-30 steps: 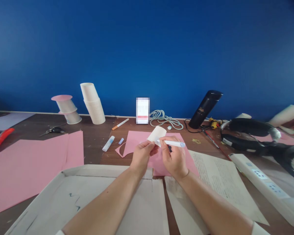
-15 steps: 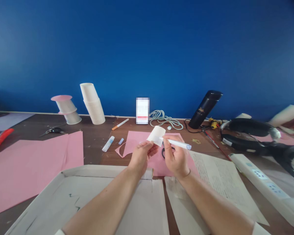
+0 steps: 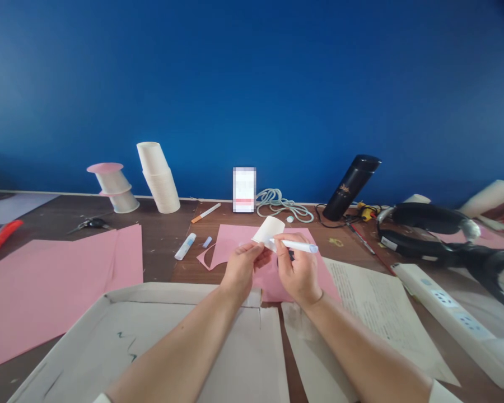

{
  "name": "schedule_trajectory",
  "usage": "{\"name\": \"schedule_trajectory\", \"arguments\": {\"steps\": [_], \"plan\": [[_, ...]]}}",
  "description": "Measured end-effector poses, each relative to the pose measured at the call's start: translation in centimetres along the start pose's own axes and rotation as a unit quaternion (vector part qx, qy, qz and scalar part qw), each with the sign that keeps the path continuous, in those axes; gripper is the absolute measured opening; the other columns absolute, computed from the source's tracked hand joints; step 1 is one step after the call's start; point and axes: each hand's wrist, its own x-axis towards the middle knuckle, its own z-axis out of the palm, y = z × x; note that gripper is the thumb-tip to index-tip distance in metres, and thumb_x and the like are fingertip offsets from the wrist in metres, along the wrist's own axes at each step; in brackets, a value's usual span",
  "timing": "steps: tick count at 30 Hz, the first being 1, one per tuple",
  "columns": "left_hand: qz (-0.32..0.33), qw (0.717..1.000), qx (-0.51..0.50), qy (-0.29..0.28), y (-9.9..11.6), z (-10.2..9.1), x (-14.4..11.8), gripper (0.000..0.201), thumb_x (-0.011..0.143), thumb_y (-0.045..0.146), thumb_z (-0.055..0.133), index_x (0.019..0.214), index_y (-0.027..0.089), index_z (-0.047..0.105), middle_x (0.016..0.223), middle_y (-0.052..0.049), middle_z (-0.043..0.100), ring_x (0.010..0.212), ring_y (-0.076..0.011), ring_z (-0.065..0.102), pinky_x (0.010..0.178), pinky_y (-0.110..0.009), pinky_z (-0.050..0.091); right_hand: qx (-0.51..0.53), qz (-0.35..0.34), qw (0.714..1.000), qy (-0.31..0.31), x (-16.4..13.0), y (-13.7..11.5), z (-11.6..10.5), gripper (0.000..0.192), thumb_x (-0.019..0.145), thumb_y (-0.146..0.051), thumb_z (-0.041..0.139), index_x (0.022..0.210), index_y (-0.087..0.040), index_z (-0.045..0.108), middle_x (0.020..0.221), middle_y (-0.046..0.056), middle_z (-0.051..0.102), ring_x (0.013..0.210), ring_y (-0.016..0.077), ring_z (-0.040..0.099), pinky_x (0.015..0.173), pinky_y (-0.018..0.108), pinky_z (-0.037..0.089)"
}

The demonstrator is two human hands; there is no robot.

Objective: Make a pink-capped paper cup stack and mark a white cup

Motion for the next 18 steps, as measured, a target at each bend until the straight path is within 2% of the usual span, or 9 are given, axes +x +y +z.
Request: {"name": "schedule_trajectory", "arguments": {"steps": [5,9,11,18], "plan": [[-0.006,1.0,-0.017,0.004,0.18,0.1,-0.14,0.011,0.068,0.019,0.07,0.073,0.009,0.067,0.073,-0.007,0.067,0.071,-0.013,0.063,0.076,-0.027,0.05,0.014,-0.001,1.0,-0.001,0.06,-0.15,-0.21,0.012,0.089,-0.022,0.047,0.091,-0.02,0.059,0.086,0.007,0.065,0.083,0.0195,0.059,0.079,0.038,0.046],[-0.028,0.997,-0.053,0.046,0.55,0.31,-0.17,0.006,0.074,0.013,0.063,0.076,0.009,0.066,0.075,-0.008,0.067,0.07,-0.0127,0.064,0.075,-0.026,0.052,0.04,0.023,0.998,0.041,0.2,-0.12,-0.52,0.013,0.09,-0.02,0.046,0.094,-0.019,0.058,0.091,0.008,0.064,0.089,0.0204,0.058,0.081,0.038,0.047],[-0.037,0.996,-0.058,0.059,0.65,0.34,-0.09,0.005,0.075,0.012,0.061,0.076,0.008,0.065,0.075,-0.008,0.067,0.069,-0.0127,0.064,0.075,-0.027,0.053,0.041,0.025,0.998,0.041,0.17,0.02,-0.51,0.014,0.09,-0.021,0.046,0.094,-0.019,0.059,0.091,0.008,0.064,0.09,0.0207,0.058,0.081,0.038,0.047],[-0.034,0.998,-0.047,0.032,0.56,0.16,-0.02,0.006,0.075,0.013,0.062,0.076,0.009,0.066,0.076,-0.009,0.069,0.07,-0.0131,0.065,0.076,-0.026,0.053,0.017,0.02,1.0,0.005,-0.23,0.32,0.0,0.012,0.089,-0.023,0.048,0.095,-0.02,0.059,0.089,0.007,0.065,0.082,0.0196,0.059,0.076,0.037,0.048]]}}
